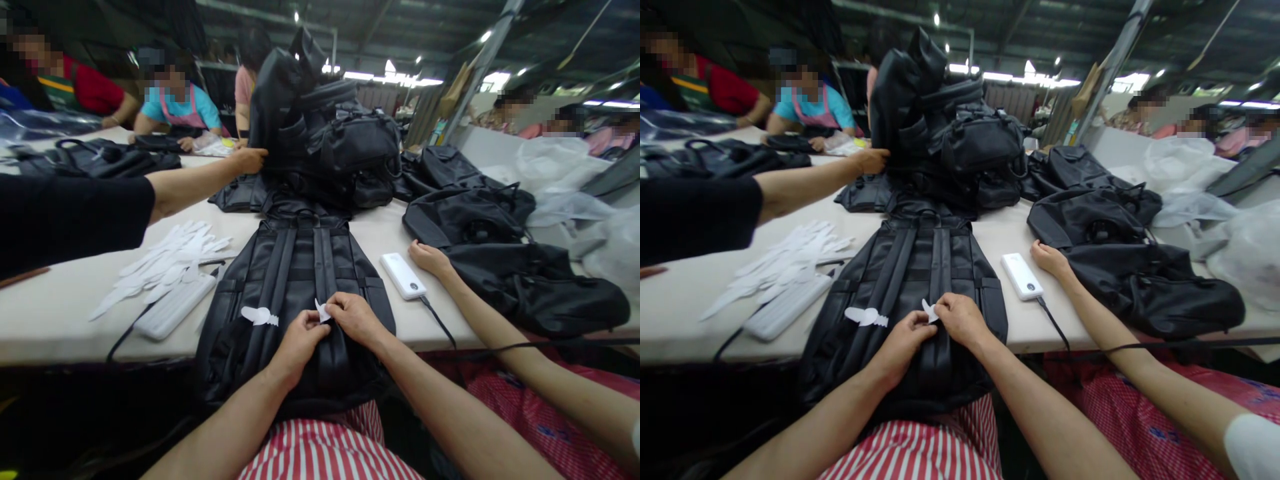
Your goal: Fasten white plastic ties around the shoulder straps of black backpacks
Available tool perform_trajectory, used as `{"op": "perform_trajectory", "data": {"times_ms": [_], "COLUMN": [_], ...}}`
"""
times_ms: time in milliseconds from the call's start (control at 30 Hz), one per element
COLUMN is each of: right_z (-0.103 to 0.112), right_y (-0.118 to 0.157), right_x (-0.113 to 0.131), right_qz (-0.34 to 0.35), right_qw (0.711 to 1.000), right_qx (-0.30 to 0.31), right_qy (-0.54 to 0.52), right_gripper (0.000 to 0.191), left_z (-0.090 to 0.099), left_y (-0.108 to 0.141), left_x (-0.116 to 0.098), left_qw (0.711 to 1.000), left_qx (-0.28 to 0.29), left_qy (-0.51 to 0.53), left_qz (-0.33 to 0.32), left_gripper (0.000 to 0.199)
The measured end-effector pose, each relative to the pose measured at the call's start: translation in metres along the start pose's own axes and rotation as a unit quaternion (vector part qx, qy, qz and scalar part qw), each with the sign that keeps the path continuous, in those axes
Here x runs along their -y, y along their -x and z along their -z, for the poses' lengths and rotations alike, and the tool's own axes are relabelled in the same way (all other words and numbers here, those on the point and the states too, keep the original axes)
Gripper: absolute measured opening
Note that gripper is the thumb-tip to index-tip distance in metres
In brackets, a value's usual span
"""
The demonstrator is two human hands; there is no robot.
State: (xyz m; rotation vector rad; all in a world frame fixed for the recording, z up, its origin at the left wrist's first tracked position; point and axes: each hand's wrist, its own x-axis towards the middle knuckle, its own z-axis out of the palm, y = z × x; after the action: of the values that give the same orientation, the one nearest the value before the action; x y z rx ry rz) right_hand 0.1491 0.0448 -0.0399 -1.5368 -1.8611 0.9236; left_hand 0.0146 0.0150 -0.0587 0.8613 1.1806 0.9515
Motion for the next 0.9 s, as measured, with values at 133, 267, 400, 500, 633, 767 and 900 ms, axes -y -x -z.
{"op": "perform_trajectory", "data": {"times_ms": [133,267,400,500,633,767,900], "right_z": [0.0,0.003,0.008,0.007,0.003,0.0,0.002], "right_y": [0.005,0.013,0.018,0.02,0.024,0.029,0.032], "right_x": [-0.007,-0.01,-0.006,-0.003,-0.006,-0.014,-0.022], "right_qz": [-0.025,-0.111,-0.11,-0.115,-0.095,-0.061,-0.041], "right_qw": [0.998,0.992,0.992,0.991,0.994,0.985,0.978], "right_qx": [0.02,-0.014,-0.043,-0.03,-0.014,-0.028,-0.025], "right_qy": [-0.059,-0.057,0.046,0.063,-0.042,-0.161,-0.203], "right_gripper": [0.019,0.019,0.025,0.039,0.061,0.059,0.055], "left_z": [0.001,0.0,-0.002,-0.002,-0.003,-0.005,-0.006], "left_y": [-0.003,-0.005,-0.004,-0.004,-0.003,-0.004,-0.003], "left_x": [0.0,0.001,0.001,0.002,0.007,0.012,0.009], "left_qw": [1.0,1.0,0.999,0.998,0.998,0.992,0.996], "left_qx": [-0.021,-0.022,-0.037,-0.058,-0.056,-0.053,-0.016], "left_qy": [-0.011,-0.013,-0.021,-0.009,0.026,0.104,0.089], "left_qz": [0.009,0.003,-0.002,-0.007,-0.02,-0.044,-0.025], "left_gripper": [0.034,0.037,0.034,0.033,0.03,0.027,0.032]}}
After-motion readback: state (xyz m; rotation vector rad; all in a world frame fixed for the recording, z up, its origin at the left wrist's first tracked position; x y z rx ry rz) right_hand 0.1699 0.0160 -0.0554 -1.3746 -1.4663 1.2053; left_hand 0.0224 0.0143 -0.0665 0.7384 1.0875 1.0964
